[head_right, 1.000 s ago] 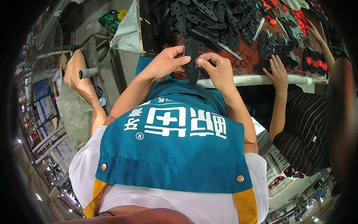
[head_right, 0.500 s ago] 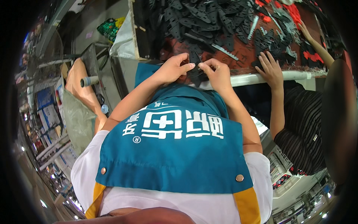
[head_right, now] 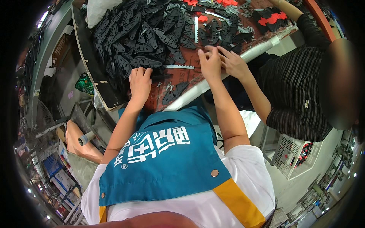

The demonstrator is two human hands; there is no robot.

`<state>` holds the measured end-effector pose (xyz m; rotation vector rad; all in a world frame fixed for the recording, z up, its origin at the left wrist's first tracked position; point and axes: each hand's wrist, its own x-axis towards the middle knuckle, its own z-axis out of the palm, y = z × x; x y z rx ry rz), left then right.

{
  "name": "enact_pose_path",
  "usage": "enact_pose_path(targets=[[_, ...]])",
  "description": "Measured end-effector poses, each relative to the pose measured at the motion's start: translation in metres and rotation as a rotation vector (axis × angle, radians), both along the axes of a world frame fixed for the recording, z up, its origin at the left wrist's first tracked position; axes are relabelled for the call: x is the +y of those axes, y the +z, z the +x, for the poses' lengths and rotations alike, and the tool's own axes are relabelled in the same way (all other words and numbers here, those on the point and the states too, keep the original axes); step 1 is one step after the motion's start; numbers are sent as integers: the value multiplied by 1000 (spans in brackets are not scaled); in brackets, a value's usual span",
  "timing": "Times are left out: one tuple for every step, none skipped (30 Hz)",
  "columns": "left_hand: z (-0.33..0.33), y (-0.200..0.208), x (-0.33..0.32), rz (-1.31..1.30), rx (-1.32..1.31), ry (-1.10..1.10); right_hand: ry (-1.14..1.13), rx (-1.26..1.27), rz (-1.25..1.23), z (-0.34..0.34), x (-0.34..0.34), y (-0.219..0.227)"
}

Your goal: The person repeatedly picks up small black plastic components and metal fasteners from a table, aligns them, and presses them together by hand. A coworker across the table performs a similar assembly task with red and black parts. The camera wearer continues this repetitive assembly throughout the clip.

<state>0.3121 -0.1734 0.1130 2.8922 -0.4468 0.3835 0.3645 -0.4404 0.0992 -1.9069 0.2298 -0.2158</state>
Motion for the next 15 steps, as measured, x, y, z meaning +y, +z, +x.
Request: enact_pose_path(targets=[[-2,-2,1,0,-5,-4,17,-11,27,-6,2,-9],[-2,-2,2,-2,-13,-12,31,-25,54,-11,6,-14],[-3,-1,3,-3,-22,-20,44,-40,81,-16,8,-18],[-6,1,5,-28,-23,-11,47,-46,81,-20,11,-21],[-9,5,8,-55,-26,-8,64,-48,85,-21,13,-21],[-11,9,9,-82,-29,-4,82,-50,89,-21,16,-20],[-12,12,9,-143,-19,22,99,-52,93,-22,17,-20],[-15,16,10,-203,-7,54,125,-58,88,-19,18,-21],[-16,19,11,-263,5,86,150,-43,65,-16,19,-22],[-17,23,12,-290,-15,72,176,-29,43,-14,18,-21],[-20,26,13,-397,9,101,215,-12,28,-13,23,-19],[-23,26,13,-499,33,137,220,-23,29,-14,29,-17],[-26,28,10,-601,53,175,235,-24,-67,-14,30,-12],[-28,40,6,-741,250,263,247,25,-70,-17,30,-10],[-27,44,8,-809,380,322,268,65,-75,-15,31,-10]])
